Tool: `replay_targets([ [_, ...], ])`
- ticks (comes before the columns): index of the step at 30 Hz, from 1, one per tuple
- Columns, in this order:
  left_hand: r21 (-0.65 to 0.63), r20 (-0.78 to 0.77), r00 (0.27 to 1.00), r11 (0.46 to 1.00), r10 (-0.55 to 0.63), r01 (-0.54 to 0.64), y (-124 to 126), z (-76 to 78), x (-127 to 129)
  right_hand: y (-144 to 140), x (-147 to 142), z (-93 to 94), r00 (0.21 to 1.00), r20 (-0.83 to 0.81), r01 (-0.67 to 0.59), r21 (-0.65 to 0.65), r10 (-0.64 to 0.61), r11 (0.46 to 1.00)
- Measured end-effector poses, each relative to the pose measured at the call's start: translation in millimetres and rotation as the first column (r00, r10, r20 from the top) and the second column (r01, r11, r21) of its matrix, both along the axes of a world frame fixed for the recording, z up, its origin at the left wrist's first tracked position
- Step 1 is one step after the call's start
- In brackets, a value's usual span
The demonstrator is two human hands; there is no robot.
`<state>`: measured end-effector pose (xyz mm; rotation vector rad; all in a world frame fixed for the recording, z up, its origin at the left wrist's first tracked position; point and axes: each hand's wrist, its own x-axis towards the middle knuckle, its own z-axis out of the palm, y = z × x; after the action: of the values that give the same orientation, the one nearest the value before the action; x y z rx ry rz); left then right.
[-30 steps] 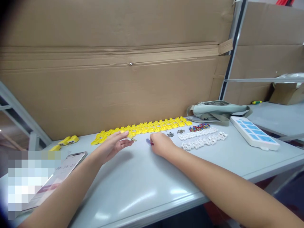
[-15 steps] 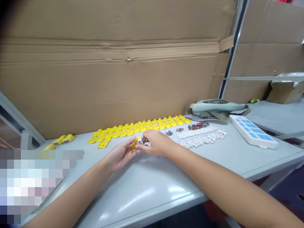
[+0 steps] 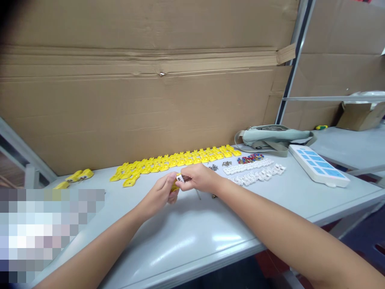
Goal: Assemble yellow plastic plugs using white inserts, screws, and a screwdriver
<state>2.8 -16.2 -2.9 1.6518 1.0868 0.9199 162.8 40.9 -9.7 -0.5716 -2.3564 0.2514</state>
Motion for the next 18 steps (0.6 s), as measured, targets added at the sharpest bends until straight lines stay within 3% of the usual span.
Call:
replay_targets([
  [7,-0.077,0.099,0.995,0.997,0.022,-0.015,4.4,-8.3,4.1,3.4,-3.9,-5.1,0.995,-0.089,-0.017,0.223,0.038,0.975],
  [11,-0.106,0.098,0.995,0.994,0.035,-0.025,4.4,-9.5,4.5,6.9,-4.4,-9.7,0.997,-0.077,0.002,0.261,0.019,0.965],
  [14,-0.111,0.059,0.997,0.993,0.057,-0.05,4.8,-10.8,5.2,9.6,-5.5,-11.2,1.0,-0.005,0.03,0.193,-0.029,0.981],
  [18,0.052,-0.064,0.995,0.996,0.072,-0.069,4.6,-10.8,1.5,5.4,-7.8,-3.9,0.977,0.178,0.122,-0.029,-0.115,0.992],
])
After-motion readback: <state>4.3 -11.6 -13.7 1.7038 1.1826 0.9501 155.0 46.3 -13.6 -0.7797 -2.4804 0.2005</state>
